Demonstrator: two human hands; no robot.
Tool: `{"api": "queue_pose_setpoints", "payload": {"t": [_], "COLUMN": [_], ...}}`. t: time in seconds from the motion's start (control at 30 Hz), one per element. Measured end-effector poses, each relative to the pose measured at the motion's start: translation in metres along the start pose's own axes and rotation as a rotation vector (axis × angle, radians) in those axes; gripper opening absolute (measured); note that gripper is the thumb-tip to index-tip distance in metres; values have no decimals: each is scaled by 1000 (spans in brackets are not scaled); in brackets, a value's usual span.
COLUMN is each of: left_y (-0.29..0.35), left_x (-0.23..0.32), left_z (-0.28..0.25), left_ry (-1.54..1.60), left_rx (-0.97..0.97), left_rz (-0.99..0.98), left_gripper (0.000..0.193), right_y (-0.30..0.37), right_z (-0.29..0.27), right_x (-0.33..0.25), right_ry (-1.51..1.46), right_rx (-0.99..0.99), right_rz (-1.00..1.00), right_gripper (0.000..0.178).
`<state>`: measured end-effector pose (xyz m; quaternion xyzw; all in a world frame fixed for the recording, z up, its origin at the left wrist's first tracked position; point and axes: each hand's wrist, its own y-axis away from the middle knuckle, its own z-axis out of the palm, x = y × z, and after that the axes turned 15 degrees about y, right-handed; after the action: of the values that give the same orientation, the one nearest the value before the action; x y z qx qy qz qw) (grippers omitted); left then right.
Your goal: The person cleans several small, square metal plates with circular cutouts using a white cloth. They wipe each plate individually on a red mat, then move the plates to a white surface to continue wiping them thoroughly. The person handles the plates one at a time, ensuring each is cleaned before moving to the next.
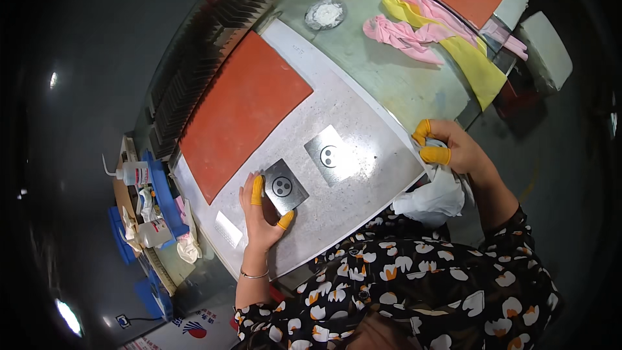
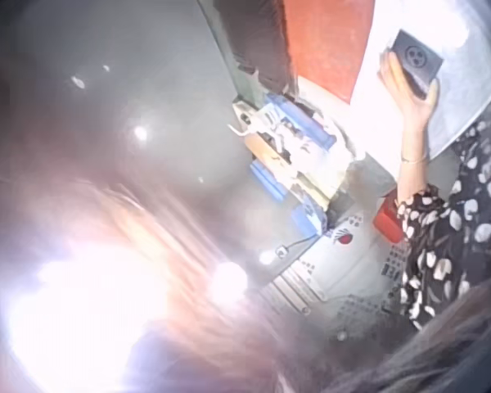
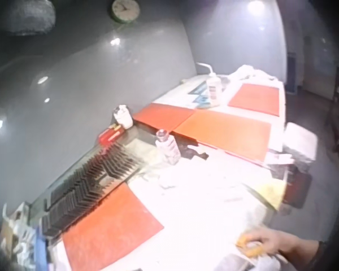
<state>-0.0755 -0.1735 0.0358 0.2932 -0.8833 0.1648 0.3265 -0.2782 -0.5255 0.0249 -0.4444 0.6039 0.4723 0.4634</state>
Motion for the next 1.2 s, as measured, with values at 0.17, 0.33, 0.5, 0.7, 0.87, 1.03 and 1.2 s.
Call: {"api": "queue_pose_setpoints", "payload": {"t": [0.17,0.33,0.5,0.7,0.87,1.03,1.2], "left_y": [1,17,18,17,26,51,59], "left_x": [4,-1,10,22,7,-15,-19], "left_z": [-2,-21,-21,-38,-45,-51,-56], "left_ry": [-84,-203,-123,-278,-1,-8,-127], "left_rx": [-33,-85,-41,-59,122,154,112], "left_rz": [-78,-240,-360,-167,-132,-109,-242], "left_gripper": [103,114,108,83,84,88,92], "right_y": [-2,-3,-3,-2,-2,-3,-4], "right_z": [-2,-2,-1,-2,-4,-2,-4], "right_x": [1,-4,-5,-3,-1,-8,1], "right_ry": [32,52,43,43,8,67,59], "right_rx": [3,16,3,8,-35,-1,-37], "right_rz": [22,42,106,96,72,122,65], "right_gripper": [25,24,25,30,26,36,26]}}
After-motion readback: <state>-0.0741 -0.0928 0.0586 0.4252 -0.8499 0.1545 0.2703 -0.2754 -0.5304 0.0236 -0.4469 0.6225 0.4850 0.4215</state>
